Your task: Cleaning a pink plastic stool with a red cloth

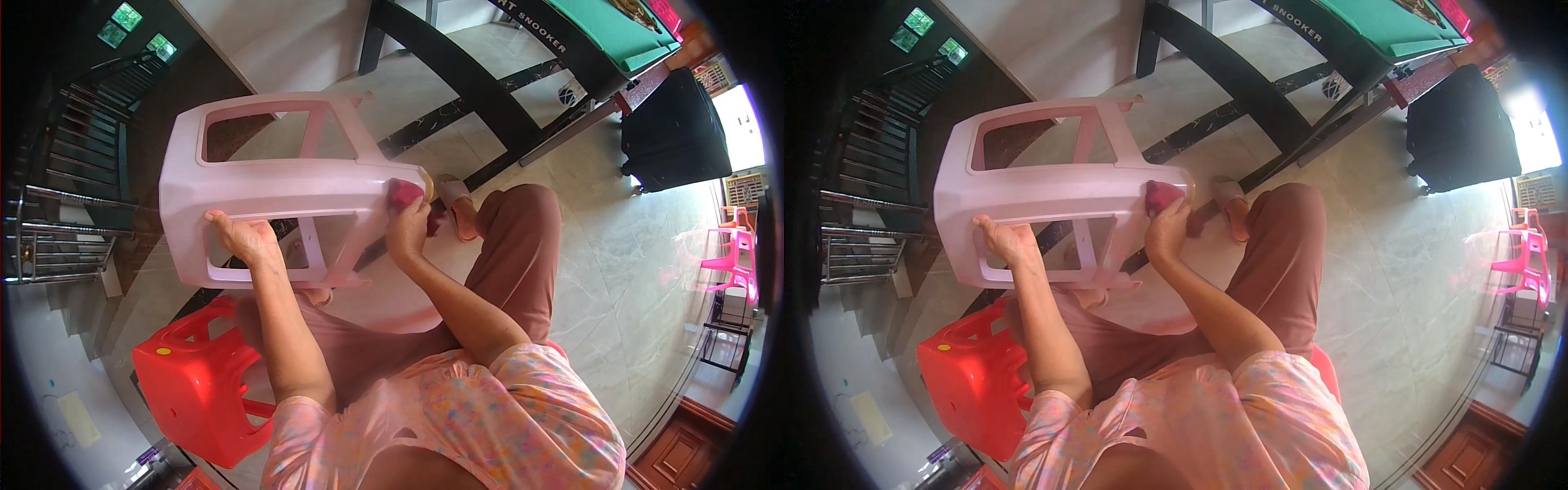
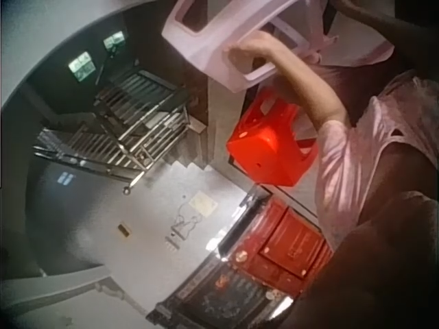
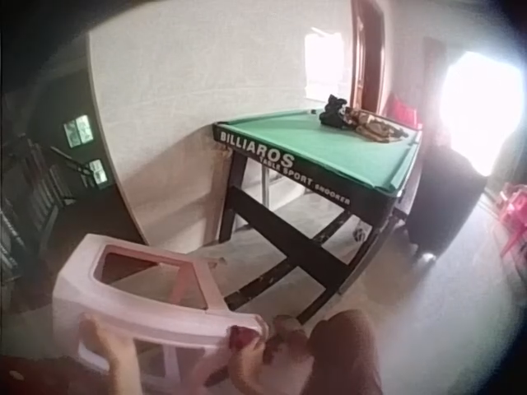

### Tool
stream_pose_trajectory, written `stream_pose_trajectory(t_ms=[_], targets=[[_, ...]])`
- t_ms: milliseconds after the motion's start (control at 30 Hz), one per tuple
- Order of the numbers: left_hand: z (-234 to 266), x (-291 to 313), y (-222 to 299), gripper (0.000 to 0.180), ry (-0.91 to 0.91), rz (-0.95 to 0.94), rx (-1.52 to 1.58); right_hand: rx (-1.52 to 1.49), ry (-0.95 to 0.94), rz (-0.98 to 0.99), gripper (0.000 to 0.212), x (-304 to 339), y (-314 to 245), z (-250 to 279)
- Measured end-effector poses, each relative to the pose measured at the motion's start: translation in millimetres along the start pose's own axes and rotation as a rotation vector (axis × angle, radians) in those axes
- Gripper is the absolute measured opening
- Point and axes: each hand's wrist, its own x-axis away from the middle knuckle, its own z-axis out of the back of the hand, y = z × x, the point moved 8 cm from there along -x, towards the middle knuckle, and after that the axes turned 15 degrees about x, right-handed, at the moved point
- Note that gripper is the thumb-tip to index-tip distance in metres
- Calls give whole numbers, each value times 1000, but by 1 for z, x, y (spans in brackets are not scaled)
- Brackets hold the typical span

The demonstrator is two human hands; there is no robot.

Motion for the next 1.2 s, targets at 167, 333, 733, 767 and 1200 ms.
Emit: stream_pose_trajectory(t_ms=[167,333,733,767,1200], targets=[[-4,5,3,53,-17,6,-24,-382,-232,-149,43,1,25,-36],[-5,5,-1,55,-32,7,-22,-16,-18,187,41,4,16,-31],[-12,16,3,51,-1,9,-31,15,-210,639,21,54,-84,18],[-10,14,5,51,1,6,-32,-22,-94,707,19,62,-92,26],[1,2,10,53,20,31,-24,101,-6,555,12,-9,1,14]])
